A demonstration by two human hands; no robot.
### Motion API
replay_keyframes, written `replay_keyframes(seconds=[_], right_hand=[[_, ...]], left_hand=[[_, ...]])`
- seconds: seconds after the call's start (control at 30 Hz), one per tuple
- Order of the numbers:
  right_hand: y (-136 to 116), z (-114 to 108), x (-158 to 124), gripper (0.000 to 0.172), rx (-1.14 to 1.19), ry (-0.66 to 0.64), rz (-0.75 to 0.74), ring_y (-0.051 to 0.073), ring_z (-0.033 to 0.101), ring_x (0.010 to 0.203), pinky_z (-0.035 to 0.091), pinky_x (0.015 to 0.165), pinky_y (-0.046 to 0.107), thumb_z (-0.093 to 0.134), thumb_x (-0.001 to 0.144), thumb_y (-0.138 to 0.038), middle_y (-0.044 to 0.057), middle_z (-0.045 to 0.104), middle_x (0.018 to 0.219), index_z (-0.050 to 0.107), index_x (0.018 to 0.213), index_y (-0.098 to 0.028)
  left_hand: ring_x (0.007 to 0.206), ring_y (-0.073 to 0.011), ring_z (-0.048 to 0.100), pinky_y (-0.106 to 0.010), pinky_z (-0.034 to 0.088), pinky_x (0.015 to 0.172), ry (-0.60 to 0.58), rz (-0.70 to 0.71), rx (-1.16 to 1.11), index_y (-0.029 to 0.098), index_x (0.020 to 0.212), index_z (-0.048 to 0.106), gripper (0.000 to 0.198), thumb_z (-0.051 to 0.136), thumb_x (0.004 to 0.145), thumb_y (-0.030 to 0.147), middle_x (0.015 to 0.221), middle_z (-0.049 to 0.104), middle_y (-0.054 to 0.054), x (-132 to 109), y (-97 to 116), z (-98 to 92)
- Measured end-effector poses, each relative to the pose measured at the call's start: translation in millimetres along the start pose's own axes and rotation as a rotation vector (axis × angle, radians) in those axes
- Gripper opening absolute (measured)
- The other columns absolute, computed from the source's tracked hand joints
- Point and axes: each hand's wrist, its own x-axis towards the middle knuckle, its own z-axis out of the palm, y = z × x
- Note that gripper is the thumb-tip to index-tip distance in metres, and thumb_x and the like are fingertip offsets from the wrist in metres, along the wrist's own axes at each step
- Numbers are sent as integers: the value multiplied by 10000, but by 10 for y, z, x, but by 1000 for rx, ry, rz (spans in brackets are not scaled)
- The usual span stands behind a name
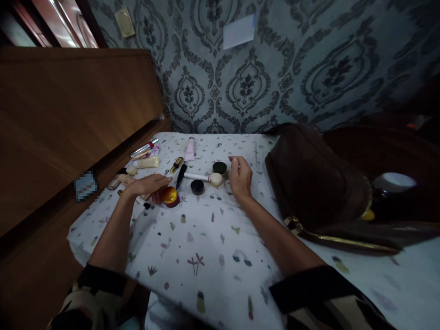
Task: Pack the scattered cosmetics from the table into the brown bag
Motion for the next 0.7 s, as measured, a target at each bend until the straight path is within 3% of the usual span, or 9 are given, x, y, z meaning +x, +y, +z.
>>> replay_keyframes(seconds=[0.13,0.23,0.33,0.43,0.53,0.6,0.7], right_hand=[[-278,-93,-232,396,76,28,-65,234,648,973,517,851,383,393,975,-489,88,710,988,669,955,-206],[-477,-167,-530,410,173,-91,5,222,653,907,514,819,362,416,976,-524,65,716,926,671,914,-209],[-609,-272,-798,455,245,-244,104,223,659,901,518,807,350,444,957,-591,66,717,924,672,902,-201],[-695,-421,-939,510,244,-338,165,231,663,935,517,852,358,448,939,-646,77,719,970,682,953,-193],[-739,-582,-979,528,214,-342,208,234,659,968,516,889,366,435,937,-656,73,717,1025,690,1014,-201],[-730,-668,-992,536,208,-321,250,242,651,1023,513,931,380,430,934,-669,68,713,1072,690,1043,-213],[-661,-744,-1033,565,288,-245,355,257,619,1164,483,1042,422,435,911,-712,65,691,1193,675,1102,-237]], left_hand=[[564,-233,712,-278,517,501,-221,85,-135,199,745,512,651,551,750,849,589,696,-63,-22,123,130],[640,-222,734,-269,537,550,-403,201,-252,190,814,521,653,645,699,821,700,737,-75,6,233,295],[771,-213,748,-303,576,699,-497,290,-340,175,897,567,600,695,737,739,826,749,-79,54,315,467],[1016,-223,724,-369,549,924,-536,427,-392,180,1104,616,549,712,809,633,1112,728,-112,80,375,615],[1328,-257,565,-449,421,1127,-570,581,-383,264,1373,534,576,694,884,523,1459,560,-127,39,447,755],[1453,-275,426,-476,359,1184,-534,635,-384,307,1456,476,620,664,905,518,1576,440,-102,-14,502,869],[1512,-282,317,-469,286,1235,-385,655,-398,305,1467,492,633,617,909,575,1607,400,-60,-46,561,1090]])
